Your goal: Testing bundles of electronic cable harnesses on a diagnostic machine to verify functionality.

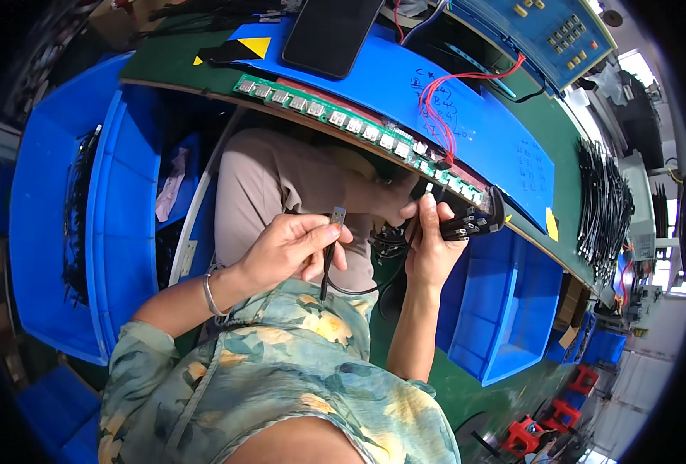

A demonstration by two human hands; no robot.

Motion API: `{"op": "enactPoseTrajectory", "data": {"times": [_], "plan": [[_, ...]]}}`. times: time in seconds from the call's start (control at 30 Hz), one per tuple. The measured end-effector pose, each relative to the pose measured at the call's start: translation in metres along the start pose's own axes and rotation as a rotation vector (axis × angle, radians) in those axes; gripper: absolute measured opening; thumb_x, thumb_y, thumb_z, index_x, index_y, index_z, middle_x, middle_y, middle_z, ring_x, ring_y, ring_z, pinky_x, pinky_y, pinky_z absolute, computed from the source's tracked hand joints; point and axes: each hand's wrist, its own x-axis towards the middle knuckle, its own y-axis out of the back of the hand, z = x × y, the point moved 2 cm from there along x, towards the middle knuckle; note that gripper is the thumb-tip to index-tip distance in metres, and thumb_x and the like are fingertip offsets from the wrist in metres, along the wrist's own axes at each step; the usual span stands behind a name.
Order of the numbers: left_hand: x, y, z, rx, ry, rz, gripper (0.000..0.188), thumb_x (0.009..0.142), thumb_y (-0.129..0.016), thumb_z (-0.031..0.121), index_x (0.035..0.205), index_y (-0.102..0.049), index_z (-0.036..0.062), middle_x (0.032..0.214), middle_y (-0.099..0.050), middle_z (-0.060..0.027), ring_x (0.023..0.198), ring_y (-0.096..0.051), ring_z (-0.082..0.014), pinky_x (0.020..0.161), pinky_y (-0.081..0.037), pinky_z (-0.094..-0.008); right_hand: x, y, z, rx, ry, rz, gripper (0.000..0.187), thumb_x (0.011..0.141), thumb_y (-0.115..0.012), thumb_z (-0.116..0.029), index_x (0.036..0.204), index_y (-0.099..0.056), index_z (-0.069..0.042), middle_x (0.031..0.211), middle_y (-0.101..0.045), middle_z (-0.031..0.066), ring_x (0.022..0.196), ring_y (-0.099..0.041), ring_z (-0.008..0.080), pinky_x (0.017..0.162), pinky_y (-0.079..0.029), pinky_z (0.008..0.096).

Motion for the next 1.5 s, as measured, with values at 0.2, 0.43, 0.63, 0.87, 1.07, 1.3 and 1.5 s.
{"op": "enactPoseTrajectory", "data": {"times": [0.2,0.43,0.63,0.87,1.07,1.3,1.5], "plan": [[0.01,-0.001,0.004,0.034,-0.034,0.015,0.023,0.087,-0.043,0.018,0.089,-0.055,-0.0014,0.068,-0.059,-0.0106,0.039,-0.037,-0.0026,0.037,-0.028,-0.0153,0.007,-0.001,0.003,0.089,0.02,0.036,0.016,0.081,-0.053,-0.006,0.065,-0.05,-0.008,0.061,-0.058,0.0091,0.036,-0.036,0.0041,0.032,-0.025,0.0168],[0.017,-0.005,0.007,0.015,-0.062,-0.003,0.022,0.087,-0.043,0.016,0.087,-0.055,-0.0022,0.066,-0.059,-0.0097,0.038,-0.035,-0.002,0.035,-0.026,-0.0154,0.007,-0.005,0.0,0.059,0.018,0.106,0.012,0.081,-0.054,-0.006,0.069,-0.053,-0.005,0.061,-0.058,0.0079,0.036,-0.036,0.0042,0.033,-0.025,0.0167],[0.029,-0.01,0.011,0.048,-0.065,-0.003,0.023,0.086,-0.043,0.017,0.085,-0.056,-0.0017,0.063,-0.059,-0.0079,0.038,-0.034,-0.0001,0.035,-0.026,-0.0142,0.009,-0.013,-0.006,0.033,0.042,0.137,0.012,0.08,-0.053,-0.004,0.068,-0.052,-0.005,0.061,-0.058,0.0082,0.036,-0.037,0.0045,0.033,-0.026,0.017],[0.058,-0.018,0.024,0.126,-0.146,0.029,0.021,0.085,-0.045,0.017,0.084,-0.057,-0.0001,0.061,-0.06,-0.0072,0.037,-0.031,0.0009,0.034,-0.022,-0.0145,0.009,-0.012,-0.008,0.045,0.002,0.16,0.014,0.08,-0.053,-0.004,0.066,-0.051,-0.004,0.06,-0.058,0.008,0.034,-0.036,0.0044,0.031,-0.024,0.0173],[0.072,-0.018,0.027,0.067,-0.174,0.036,0.02,0.085,-0.046,0.015,0.084,-0.057,-0.0007,0.06,-0.059,-0.0083,0.037,-0.032,0.0009,0.033,-0.022,-0.0143,0.01,-0.012,-0.007,0.055,0.018,0.153,0.016,0.081,-0.051,-0.004,0.066,-0.05,-0.004,0.061,-0.058,0.0088,0.034,-0.035,0.0043,0.031,-0.023,0.0172],[0.073,-0.019,0.03,0.061,-0.142,0.041,0.019,0.084,-0.047,0.014,0.083,-0.057,-0.0018,0.059,-0.059,-0.0088,0.036,-0.033,0.0002,0.034,-0.022,-0.0144,0.009,-0.011,-0.006,0.07,0.008,0.141,0.016,0.081,-0.051,-0.005,0.066,-0.05,-0.004,0.061,-0.058,0.0093,0.035,-0.035,0.0045,0.032,-0.023,0.0178],[0.072,-0.02,0.028,0.07,-0.154,0.052,0.019,0.084,-0.047,0.014,0.083,-0.057,-0.002,0.057,-0.058,-0.0085,0.036,-0.032,0.0004,0.034,-0.022,-0.0145,0.008,-0.012,-0.005,0.083,-0.001,0.139,0.015,0.081,-0.052,-0.005,0.066,-0.051,-0.003,0.061,-0.058,0.0092,0.036,-0.036,0.0044,0.032,-0.025,0.0174]]}}
